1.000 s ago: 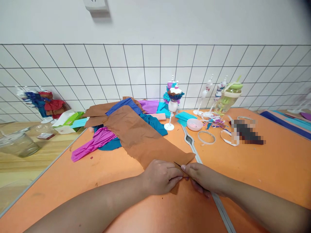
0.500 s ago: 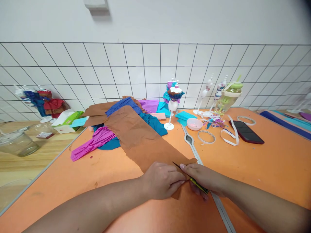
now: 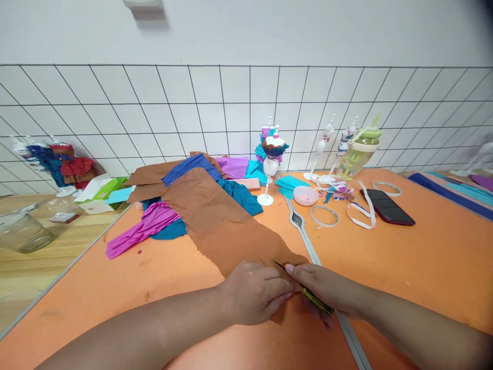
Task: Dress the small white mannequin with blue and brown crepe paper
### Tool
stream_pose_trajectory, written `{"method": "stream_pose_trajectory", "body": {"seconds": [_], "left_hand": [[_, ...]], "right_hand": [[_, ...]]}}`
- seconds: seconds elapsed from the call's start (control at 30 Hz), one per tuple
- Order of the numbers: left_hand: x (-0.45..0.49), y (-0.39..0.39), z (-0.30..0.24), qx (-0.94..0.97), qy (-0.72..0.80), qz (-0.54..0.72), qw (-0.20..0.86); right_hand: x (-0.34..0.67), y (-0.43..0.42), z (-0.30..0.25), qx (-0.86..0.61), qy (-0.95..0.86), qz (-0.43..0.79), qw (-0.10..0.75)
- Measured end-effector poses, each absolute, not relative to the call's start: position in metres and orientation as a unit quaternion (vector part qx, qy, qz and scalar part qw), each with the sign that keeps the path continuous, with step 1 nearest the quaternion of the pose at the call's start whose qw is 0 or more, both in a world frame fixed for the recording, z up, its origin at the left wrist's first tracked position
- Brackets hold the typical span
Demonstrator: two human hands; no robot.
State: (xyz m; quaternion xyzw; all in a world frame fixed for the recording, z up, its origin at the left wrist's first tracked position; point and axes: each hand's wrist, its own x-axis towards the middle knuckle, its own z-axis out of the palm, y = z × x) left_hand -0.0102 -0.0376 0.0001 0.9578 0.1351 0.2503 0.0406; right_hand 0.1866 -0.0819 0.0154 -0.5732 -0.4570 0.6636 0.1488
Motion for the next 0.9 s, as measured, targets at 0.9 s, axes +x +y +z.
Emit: {"method": "stream_pose_trajectory", "body": {"seconds": [0.9], "left_hand": [[-0.008,-0.038,-0.012,0.964,0.164,0.207,0.04]], "right_hand": [[0.191,-0.075,0.02,-0.587,-0.482,0.645,0.086]]}}
